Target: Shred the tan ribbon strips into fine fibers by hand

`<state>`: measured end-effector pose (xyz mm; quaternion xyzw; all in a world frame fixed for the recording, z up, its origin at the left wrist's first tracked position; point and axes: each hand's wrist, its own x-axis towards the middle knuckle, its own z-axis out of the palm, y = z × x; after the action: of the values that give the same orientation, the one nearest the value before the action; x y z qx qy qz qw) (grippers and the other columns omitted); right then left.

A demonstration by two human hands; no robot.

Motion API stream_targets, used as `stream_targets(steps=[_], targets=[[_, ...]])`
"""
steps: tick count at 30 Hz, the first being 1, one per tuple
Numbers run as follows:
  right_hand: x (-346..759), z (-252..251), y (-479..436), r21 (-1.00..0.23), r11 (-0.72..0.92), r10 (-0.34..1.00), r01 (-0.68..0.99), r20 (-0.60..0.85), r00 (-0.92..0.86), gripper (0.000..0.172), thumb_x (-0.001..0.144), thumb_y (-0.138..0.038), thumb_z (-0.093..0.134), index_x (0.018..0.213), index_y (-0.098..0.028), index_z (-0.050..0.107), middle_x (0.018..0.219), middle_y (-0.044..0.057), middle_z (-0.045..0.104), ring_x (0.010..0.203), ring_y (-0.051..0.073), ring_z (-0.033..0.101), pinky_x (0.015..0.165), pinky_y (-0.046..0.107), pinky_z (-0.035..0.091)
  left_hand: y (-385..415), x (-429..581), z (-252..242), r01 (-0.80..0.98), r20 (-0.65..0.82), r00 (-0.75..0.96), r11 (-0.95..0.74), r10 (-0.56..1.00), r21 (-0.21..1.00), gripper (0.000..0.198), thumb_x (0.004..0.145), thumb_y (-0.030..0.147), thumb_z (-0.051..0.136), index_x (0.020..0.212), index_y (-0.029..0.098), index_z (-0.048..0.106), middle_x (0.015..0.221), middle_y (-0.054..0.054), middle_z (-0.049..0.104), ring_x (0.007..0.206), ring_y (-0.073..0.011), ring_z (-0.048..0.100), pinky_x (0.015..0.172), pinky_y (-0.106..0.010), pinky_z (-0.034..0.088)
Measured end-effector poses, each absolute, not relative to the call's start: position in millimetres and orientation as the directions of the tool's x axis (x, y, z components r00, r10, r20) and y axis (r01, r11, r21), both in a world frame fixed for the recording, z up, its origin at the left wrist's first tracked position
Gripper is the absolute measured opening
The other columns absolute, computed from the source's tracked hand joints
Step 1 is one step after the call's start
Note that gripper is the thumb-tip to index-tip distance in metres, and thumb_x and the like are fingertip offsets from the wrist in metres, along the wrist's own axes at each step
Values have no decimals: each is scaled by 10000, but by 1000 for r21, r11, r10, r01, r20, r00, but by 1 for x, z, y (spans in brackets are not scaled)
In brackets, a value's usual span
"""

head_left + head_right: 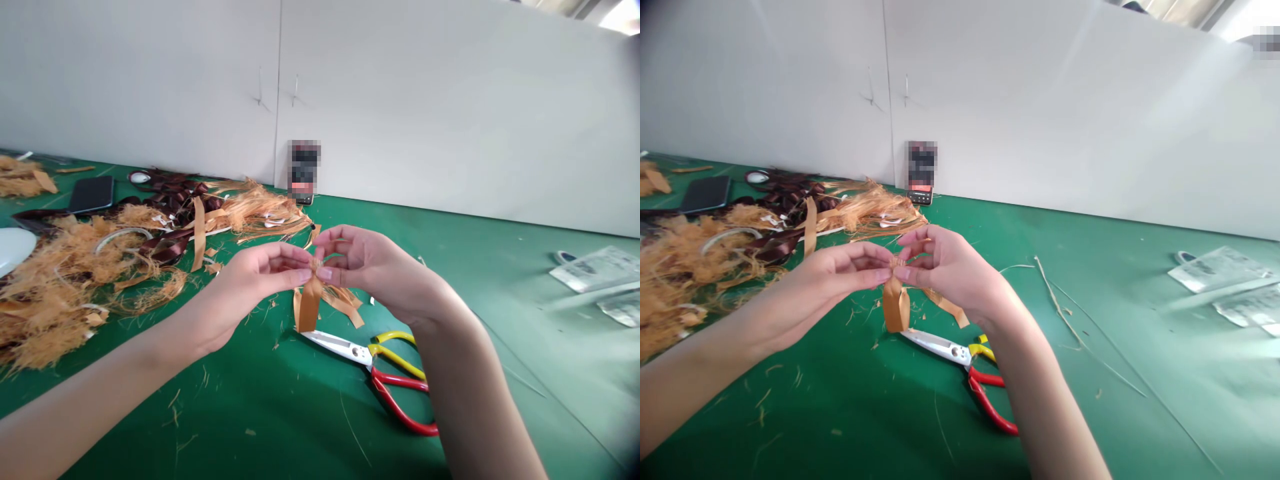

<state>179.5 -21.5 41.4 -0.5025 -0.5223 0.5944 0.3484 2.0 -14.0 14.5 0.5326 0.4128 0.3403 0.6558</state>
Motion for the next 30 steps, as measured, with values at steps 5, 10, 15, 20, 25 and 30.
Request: stream_targets(steps=[5, 10, 15, 20, 25, 30], targets=[[180, 42, -21, -960, -227, 945, 164, -257, -201, 328, 675, -66, 725, 923, -184, 545, 811, -6, 649, 735, 108, 646, 709, 262, 533, -14, 1, 12, 56, -123, 402, 110, 907, 992, 124, 787, 280, 697, 893, 219, 675, 951, -8, 706, 973, -177, 638, 850, -265, 485], [178, 44, -21, -948, -234, 953, 215, -267, -142, 281, 704, -49, 706, 907, -175, 558, 745, -16, 649, 708, 98, 646, 708, 253, 537, -13, -3, 11, 125, -57, 388, 8, 920, 992, 148, 806, 325, 678, 920, 230, 667, 964, -2, 695, 961, -168, 632, 830, -243, 482], [178, 43, -21, -962, -199, 960, 189, -230, -158, 300, 676, -58, 721, 902, -178, 565, 748, -23, 638, 705, 98, 631, 718, 262, 529, -13, -3, 12, 153, -40, 389, -22, 920, 988, 148, 806, 331, 667, 902, 219, 668, 959, -17, 701, 942, -180, 638, 815, -252, 485], [177, 42, -21, -972, -177, 967, 153, -201, -158, 283, 683, -53, 695, 895, -176, 554, 742, -27, 610, 687, 92, 607, 703, 262, 516, -14, -1, 13, 162, -57, 390, -8, 919, 987, 165, 800, 326, 661, 914, 206, 668, 962, -35, 713, 943, -199, 649, 821, -279, 494], [176, 41, -21, -980, -176, 972, 98, -188, -140, 272, 699, -21, 665, 887, -170, 536, 723, -41, 591, 673, 83, 593, 728, 267, 510, -13, -1, 11, 159, -57, 405, -9, 913, 987, 158, 798, 330, 671, 905, 215, 671, 938, -20, 714, 921, -189, 650, 797, -265, 501], [178, 42, -22, -979, -186, 968, 79, -197, -157, 340, 695, -70, 716, 961, -165, 528, 827, -11, 628, 760, 95, 629, 749, 251, 518, -12, -1, 10, 114, -76, 390, 34, 918, 993, 155, 808, 313, 674, 930, 220, 651, 971, -3, 700, 961, -166, 636, 816, -234, 490]])
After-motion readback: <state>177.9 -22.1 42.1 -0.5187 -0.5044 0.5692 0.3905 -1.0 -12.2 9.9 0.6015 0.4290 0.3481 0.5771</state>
